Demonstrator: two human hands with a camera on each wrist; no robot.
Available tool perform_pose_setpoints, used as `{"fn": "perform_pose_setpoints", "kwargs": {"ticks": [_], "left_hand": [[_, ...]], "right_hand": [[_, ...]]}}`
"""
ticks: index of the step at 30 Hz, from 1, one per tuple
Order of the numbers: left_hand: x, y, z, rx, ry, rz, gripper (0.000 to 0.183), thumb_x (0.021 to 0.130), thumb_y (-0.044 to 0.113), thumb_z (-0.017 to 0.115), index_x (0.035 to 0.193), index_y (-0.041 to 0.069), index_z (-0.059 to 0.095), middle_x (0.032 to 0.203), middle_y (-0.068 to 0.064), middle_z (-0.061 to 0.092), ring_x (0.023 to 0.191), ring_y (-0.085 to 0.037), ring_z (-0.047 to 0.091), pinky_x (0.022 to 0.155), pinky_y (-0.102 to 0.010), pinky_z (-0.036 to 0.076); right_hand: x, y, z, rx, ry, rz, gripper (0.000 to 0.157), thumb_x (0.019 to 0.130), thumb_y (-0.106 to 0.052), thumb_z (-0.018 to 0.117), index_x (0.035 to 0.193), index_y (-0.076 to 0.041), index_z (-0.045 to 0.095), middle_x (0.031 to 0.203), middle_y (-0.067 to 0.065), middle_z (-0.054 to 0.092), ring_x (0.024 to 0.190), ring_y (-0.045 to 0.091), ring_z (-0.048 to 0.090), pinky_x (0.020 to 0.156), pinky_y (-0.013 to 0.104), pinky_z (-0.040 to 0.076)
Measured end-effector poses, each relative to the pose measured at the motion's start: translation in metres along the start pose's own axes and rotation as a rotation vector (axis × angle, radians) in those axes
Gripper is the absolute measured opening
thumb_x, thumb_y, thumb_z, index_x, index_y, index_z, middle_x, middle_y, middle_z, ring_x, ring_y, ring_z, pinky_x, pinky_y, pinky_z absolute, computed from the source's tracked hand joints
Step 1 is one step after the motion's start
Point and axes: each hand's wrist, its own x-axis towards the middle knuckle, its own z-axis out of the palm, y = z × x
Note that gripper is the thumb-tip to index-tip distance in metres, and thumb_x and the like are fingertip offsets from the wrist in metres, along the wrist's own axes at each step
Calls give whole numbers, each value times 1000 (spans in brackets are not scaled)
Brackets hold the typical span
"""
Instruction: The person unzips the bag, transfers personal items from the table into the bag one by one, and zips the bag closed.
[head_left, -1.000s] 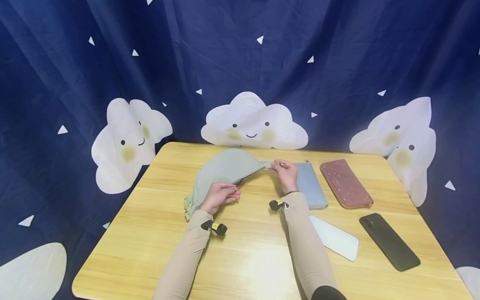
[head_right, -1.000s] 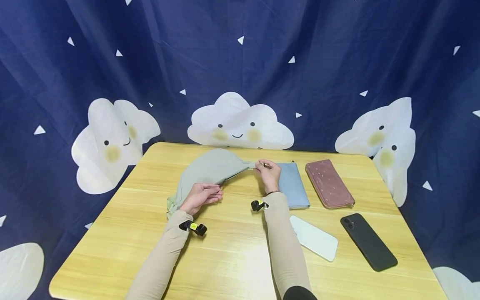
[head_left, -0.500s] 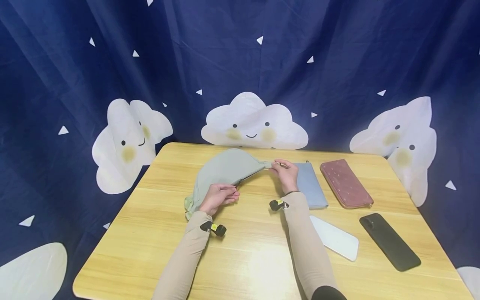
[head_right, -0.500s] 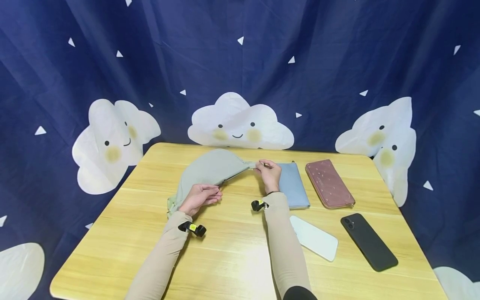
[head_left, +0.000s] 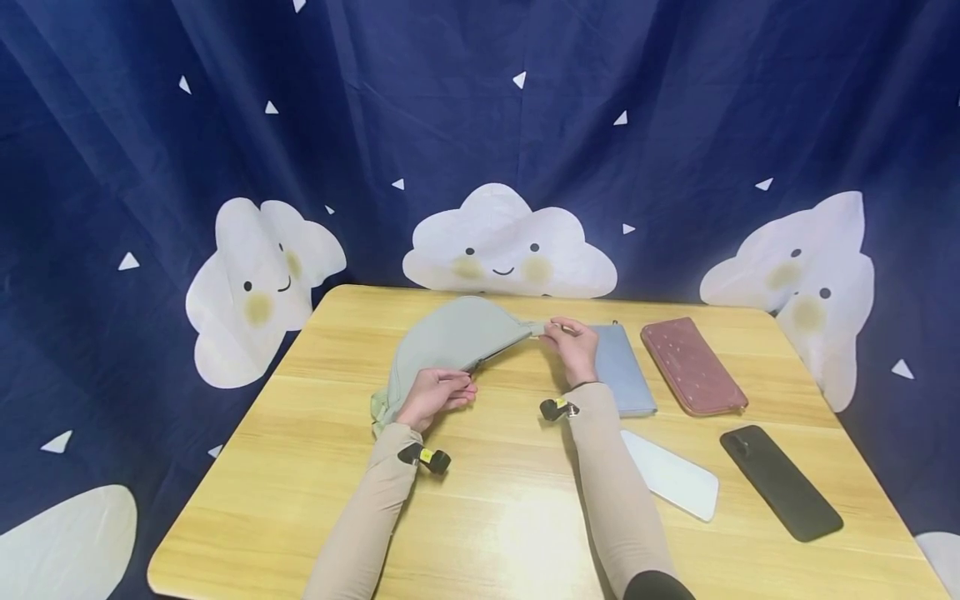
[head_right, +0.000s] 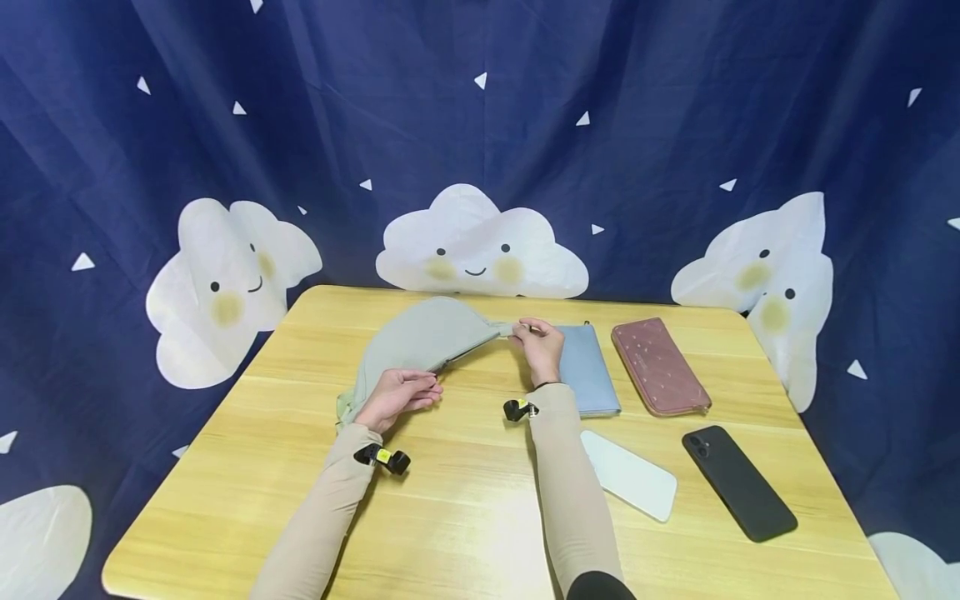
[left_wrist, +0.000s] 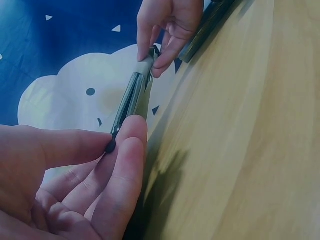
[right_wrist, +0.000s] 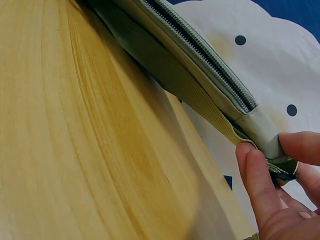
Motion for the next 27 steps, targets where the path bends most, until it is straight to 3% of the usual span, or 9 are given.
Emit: {"fn": "perform_pose_setpoints", "kwargs": {"ticks": [8, 18, 27], "left_hand": [[-1, 1, -1, 9, -4, -20, 31, 97, -1, 63, 126, -14, 63, 81, -4, 78, 71, -10, 76, 70, -20, 60], [-1, -2, -5, 8, -9, -9, 31, 97, -2, 63, 125, -15, 63, 87, -11, 79, 73, -12, 77, 71, -22, 61], [-4, -2, -5, 5, -17, -4, 33, 98, -1, 63, 127, -17, 61, 85, -8, 79, 73, -11, 76, 72, -21, 61]], "right_hand": [[1, 1, -1, 3, -6, 6, 42, 92, 4, 71, 129, 18, 58, 104, 13, 68, 80, 16, 78, 98, 43, 56], [1, 1, -4, 2, 22, -12, 30, 90, 4, 73, 119, 12, 68, 96, 9, 73, 78, 17, 78, 91, 39, 60], [3, 1, -4, 9, 30, -5, 40, 89, 5, 73, 126, 16, 61, 92, 2, 71, 71, 10, 76, 94, 40, 59]]}}
